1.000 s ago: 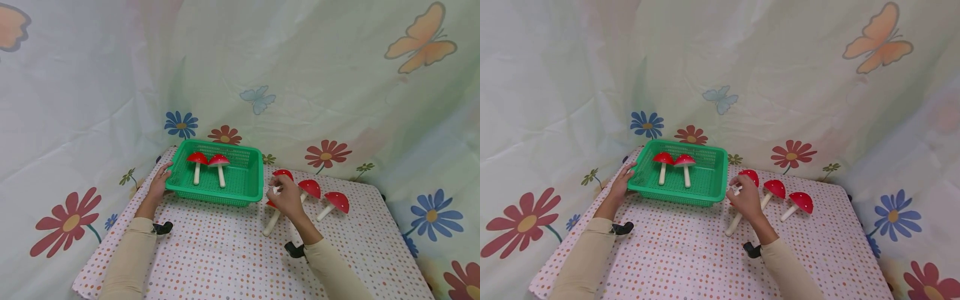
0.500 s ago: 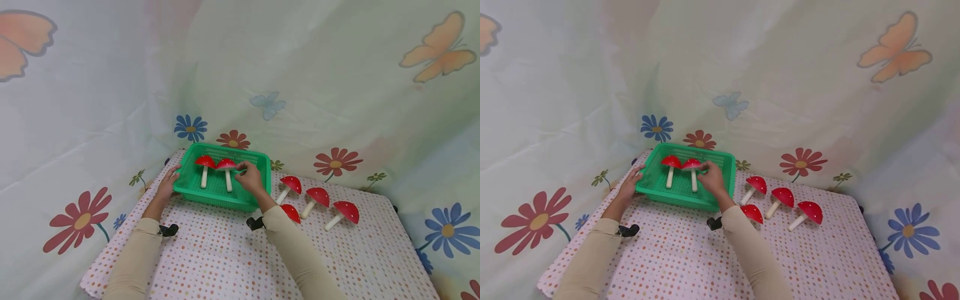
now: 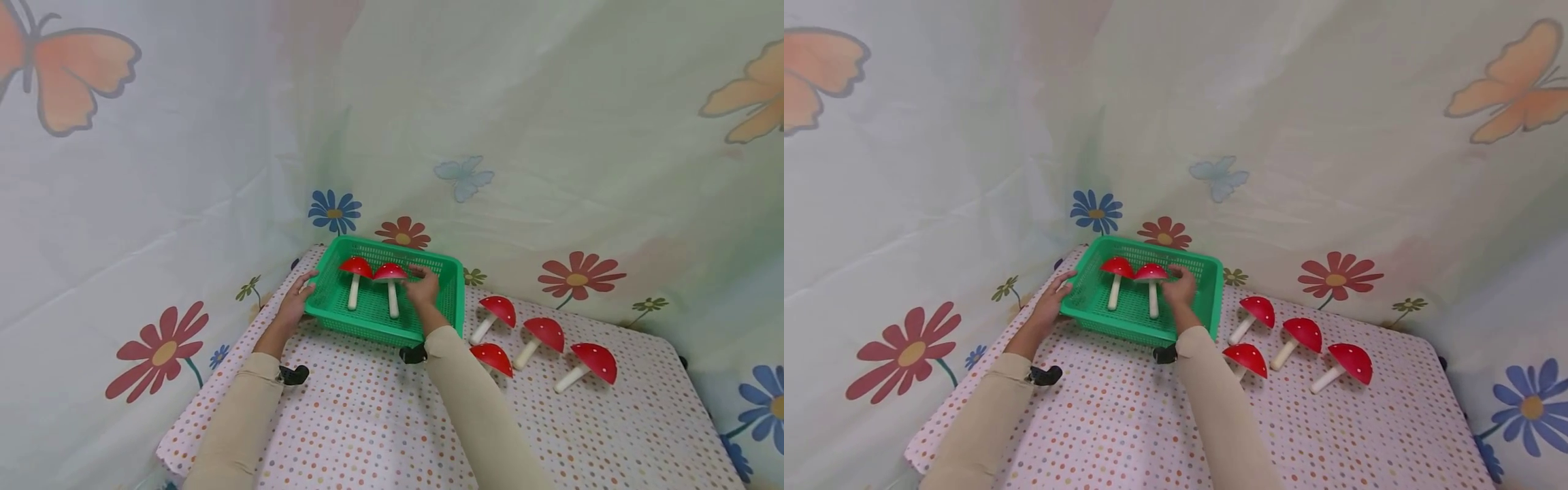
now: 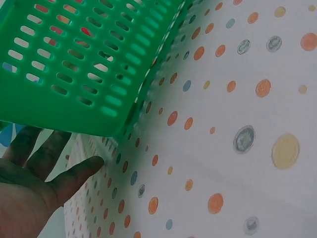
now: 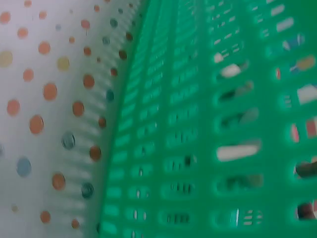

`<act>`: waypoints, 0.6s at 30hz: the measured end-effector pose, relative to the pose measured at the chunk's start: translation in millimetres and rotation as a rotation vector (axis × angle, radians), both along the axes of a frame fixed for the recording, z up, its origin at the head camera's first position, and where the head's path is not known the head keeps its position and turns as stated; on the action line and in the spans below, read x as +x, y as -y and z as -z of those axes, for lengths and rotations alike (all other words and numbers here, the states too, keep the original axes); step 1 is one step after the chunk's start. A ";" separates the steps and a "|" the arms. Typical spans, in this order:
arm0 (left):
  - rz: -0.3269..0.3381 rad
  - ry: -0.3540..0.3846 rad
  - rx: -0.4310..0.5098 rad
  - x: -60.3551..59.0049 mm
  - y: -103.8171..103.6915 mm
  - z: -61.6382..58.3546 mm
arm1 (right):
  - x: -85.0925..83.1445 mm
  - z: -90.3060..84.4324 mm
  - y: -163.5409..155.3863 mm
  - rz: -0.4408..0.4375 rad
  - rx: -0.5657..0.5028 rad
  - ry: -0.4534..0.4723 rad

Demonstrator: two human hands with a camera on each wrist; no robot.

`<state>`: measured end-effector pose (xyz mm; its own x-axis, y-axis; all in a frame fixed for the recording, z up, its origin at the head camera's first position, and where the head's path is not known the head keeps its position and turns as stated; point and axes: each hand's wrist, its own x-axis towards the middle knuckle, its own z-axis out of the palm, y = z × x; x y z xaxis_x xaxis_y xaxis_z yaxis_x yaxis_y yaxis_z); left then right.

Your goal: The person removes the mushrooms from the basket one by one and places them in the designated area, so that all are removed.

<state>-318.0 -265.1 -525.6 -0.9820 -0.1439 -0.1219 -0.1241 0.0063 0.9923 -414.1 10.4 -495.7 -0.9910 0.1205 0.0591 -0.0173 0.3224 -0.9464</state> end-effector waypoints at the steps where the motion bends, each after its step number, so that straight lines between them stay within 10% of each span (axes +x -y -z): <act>1: -0.001 -0.002 -0.007 -1.1 -1.7 0.8 | -1.8 0.9 -3.0 -0.012 0.024 0.022; 18: 0.001 -0.023 -0.069 -2.0 -1.5 0.7 | -20.3 1.7 -5.8 -0.154 0.306 0.099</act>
